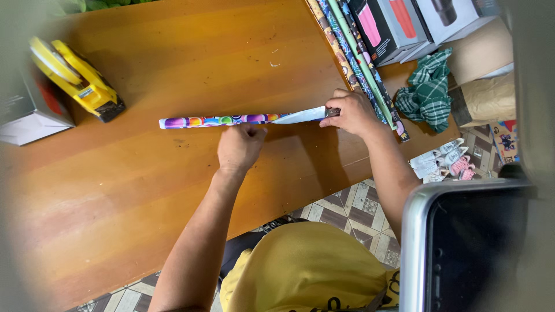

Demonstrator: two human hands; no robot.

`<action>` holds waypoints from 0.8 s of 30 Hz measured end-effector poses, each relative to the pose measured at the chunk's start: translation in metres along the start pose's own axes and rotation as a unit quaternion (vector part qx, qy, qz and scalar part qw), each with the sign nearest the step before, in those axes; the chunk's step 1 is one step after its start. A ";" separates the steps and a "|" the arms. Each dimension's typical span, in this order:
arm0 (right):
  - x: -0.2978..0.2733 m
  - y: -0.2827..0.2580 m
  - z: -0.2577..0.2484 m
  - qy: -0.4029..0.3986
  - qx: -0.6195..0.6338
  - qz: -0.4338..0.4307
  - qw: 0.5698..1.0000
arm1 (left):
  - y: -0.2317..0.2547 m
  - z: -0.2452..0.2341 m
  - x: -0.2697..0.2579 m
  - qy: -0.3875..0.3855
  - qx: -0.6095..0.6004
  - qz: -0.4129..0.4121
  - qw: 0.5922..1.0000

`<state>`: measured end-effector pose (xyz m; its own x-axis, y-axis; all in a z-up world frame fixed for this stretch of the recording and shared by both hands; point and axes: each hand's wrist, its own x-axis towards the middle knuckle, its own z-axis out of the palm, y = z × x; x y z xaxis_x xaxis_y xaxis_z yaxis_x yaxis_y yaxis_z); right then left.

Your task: The person finishes wrapping a red plaid gift, places it aside, wipes a beverage cup box with a cloth, then cuts and wraps the same box in colorful bubble-patterned paper using tape.

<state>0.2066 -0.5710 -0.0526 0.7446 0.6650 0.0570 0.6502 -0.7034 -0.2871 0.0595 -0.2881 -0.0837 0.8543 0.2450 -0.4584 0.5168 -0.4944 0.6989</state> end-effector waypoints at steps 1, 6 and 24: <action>0.002 0.002 0.001 0.000 -0.014 -0.003 1.000 | -0.006 -0.010 -0.003 0.081 0.051 0.083 0.992; 0.016 -0.007 0.005 -0.005 -0.124 -0.027 0.992 | -0.035 -0.045 0.011 0.276 0.316 0.365 0.831; -0.038 -0.086 0.065 0.115 -0.024 -0.060 0.991 | -0.057 -0.031 0.006 0.094 -0.007 0.070 0.993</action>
<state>0.1123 -0.5195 -0.0919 0.6719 0.6740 0.3069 0.7391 -0.6372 -0.2185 0.0371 -0.2330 -0.1090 0.9124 0.3269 -0.2462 0.3917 -0.5235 0.7566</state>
